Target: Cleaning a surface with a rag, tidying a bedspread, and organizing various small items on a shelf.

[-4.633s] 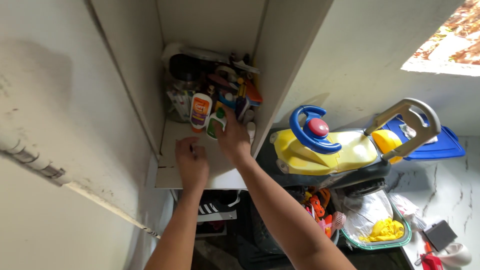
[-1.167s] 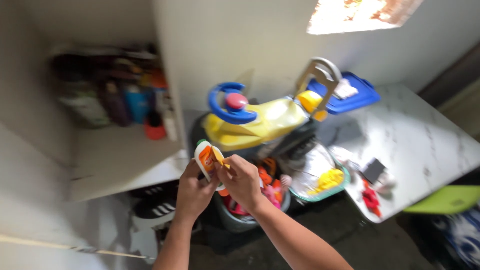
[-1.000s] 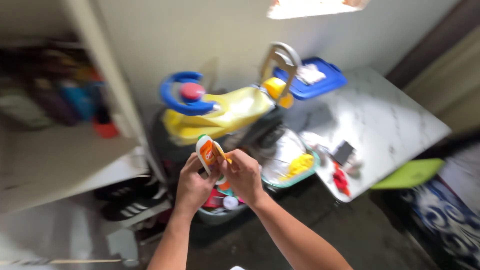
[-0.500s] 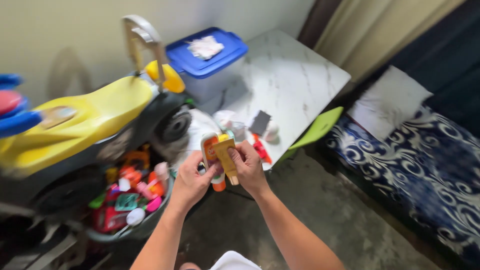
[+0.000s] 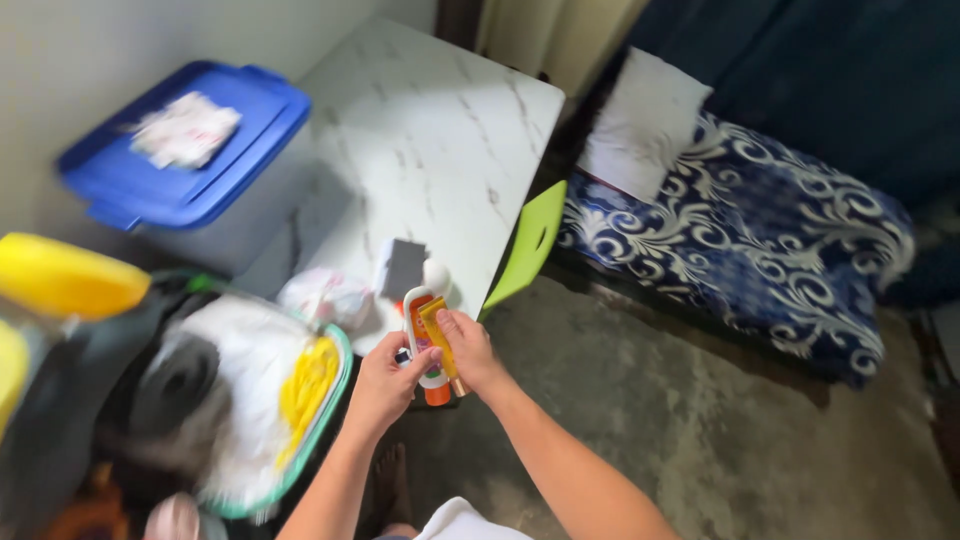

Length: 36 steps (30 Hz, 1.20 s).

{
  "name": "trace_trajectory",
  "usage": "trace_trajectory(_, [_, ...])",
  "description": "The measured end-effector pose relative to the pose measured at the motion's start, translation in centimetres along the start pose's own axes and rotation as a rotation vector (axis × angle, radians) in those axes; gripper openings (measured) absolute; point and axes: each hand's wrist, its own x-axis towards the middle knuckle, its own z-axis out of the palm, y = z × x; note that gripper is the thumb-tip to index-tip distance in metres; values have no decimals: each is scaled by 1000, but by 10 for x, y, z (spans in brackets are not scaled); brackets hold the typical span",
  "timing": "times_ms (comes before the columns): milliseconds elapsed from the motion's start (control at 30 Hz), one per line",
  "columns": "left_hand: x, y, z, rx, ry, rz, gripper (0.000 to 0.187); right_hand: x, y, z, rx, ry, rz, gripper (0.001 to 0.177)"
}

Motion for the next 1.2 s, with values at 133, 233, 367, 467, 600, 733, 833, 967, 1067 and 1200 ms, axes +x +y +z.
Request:
trace_trajectory(133, [62, 3, 5, 48, 7, 225, 32, 51, 7, -12, -87, 114, -43, 41])
trace_trajectory(233, [103, 15, 5, 108, -10, 185, 35, 84, 11, -20, -177, 157, -47, 43])
trace_trajectory(367, [146, 20, 7, 158, -106, 84, 40, 115, 16, -31, -183, 197, -45, 37])
trace_trajectory(467, [179, 25, 13, 236, -66, 189, 41, 150, 23, -40, -228, 229, -64, 33])
trace_trajectory(600, [221, 12, 31, 347, 12, 175, 43, 192, 33, -54, -281, 291, 89, 32])
trace_trajectory(733, [273, 7, 45, 463, 50, 115, 43, 249, 61, -78, -240, 283, 140, 31])
trace_trajectory(833, [313, -1, 61, 528, 43, -27, 46, 289, 77, -102, -375, 259, 167, 34])
trace_trajectory(967, [367, -3, 82, 761, 107, -115, 36, 345, 114, -123, -473, 152, 183, 35])
trace_trajectory(1067, [395, -17, 99, 927, 83, -227, 31, 354, 137, -128, -621, 70, 246, 32])
trace_trajectory(1200, [433, -76, 125, 1060, 79, -276, 21, 372, 148, -125, -764, 6, 232, 23])
